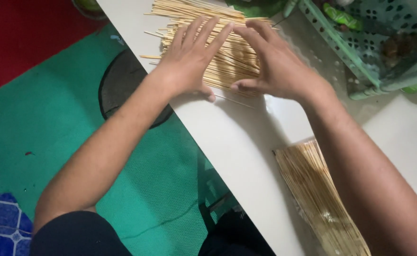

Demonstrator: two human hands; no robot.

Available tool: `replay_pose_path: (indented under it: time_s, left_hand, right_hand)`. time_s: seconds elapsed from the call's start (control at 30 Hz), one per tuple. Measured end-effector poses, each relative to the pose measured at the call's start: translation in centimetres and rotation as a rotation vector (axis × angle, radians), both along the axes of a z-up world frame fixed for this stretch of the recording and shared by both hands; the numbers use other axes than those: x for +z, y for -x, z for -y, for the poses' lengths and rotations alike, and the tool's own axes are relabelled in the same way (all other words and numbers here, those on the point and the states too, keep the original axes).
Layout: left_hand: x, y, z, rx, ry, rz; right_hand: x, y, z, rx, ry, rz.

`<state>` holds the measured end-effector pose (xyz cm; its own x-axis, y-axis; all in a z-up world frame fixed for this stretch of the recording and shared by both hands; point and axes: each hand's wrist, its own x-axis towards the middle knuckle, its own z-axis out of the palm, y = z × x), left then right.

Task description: The person places small pieces of food onto wooden skewers by hand, organizes the finished skewers in a container, and sorts bundles of unused skewers on the table.

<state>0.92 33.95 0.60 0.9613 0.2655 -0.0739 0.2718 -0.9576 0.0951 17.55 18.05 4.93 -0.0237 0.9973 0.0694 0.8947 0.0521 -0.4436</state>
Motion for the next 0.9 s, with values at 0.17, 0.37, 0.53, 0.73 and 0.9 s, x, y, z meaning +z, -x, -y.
replay_pose_path:
  time_s: [0.17, 0.37, 0.53, 0.73, 0.9]
  left_hand:
    - [2.2, -2.0, -1.3, 0.077, 0.019, -0.213]
    - [1.9, -3.9, -3.0, 0.055, -0.025, -0.323]
    - [1.8, -5.2, -4.7, 0.041, 0.031, -0.324]
    - [2.9, -6.4, -4.7, 0.098, 0.109, -0.504]
    - [1.2, -6.0, -5.1, 0.052, 0.108, -0.393]
  right_hand:
    - [-0.9, -2.2, -3.5, -0.057, 0.121, 0.012]
    - [-2.4, -3.7, -6.5, -0.058, 0.132, 0.033]
    - [-2.3, -3.0, -7.5, -0.100, 0.266, 0.079]
    - [-2.1, -2.7, -7.6, -0.082, 0.222, 0.088]
    - [-1.9, -2.3, -6.5, -0.071, 0.217, 0.129]
